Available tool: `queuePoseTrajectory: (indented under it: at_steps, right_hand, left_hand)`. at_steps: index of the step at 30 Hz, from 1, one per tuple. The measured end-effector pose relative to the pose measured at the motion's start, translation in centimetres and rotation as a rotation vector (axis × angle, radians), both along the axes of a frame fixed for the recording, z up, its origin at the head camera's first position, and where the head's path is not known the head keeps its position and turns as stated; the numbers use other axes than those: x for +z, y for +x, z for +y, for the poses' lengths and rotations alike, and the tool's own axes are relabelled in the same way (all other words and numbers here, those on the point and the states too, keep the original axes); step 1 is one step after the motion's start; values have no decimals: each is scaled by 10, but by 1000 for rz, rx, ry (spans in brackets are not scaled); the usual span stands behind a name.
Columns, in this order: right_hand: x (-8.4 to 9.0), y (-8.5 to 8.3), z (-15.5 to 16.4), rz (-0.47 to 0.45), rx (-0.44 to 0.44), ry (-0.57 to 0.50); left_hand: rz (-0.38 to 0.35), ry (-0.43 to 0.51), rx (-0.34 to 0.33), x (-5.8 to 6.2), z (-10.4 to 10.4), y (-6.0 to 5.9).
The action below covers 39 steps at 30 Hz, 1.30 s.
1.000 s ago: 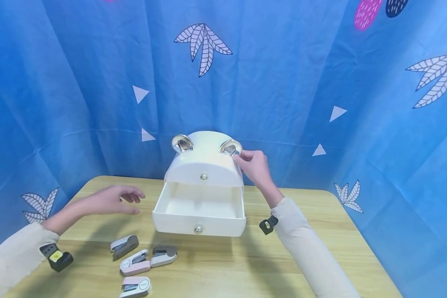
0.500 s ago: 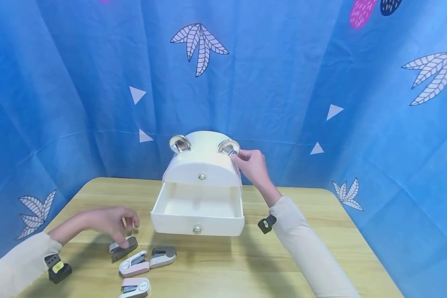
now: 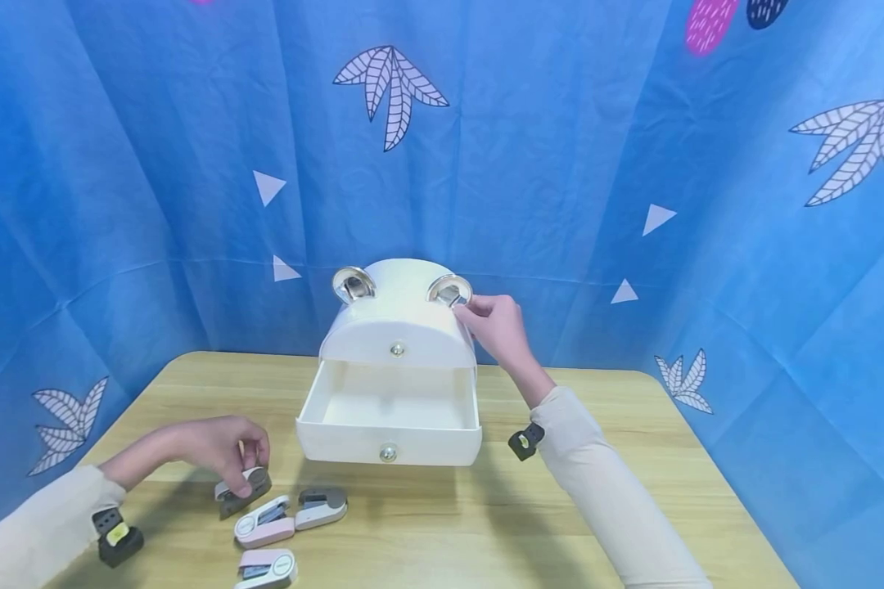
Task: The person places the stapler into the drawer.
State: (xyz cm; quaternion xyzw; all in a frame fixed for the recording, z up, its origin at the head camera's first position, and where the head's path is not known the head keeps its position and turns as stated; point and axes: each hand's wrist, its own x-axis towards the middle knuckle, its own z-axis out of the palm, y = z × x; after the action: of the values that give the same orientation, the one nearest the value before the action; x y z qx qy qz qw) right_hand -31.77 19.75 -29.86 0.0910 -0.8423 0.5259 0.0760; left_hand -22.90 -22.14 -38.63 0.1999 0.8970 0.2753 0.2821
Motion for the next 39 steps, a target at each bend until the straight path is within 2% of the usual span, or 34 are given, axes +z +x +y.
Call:
queuePoseTrajectory:
  at_steps: [6, 12, 17, 29, 34, 39]
  right_hand:
    - [1, 1, -2, -1, 2, -7]
    - [0, 3, -3, -12, -5, 3]
    - [-2, 3, -4, -26, -1, 10]
    - [8, -1, 0, -39, -20, 4]
    - [7, -1, -2, -54, -15, 5]
    - [5, -1, -3, -45, -9, 6]
  left_hand:
    - [6, -33, -1, -2, -1, 1]
    - [8, -100, 27, -7, -3, 2]
    - [29, -108, 42, -7, -7, 3]
    - [105, -58, 47, -9, -5, -13]
    - [114, -85, 54, -9, -6, -13]
    - [168, -76, 38, -2, -10, -18]
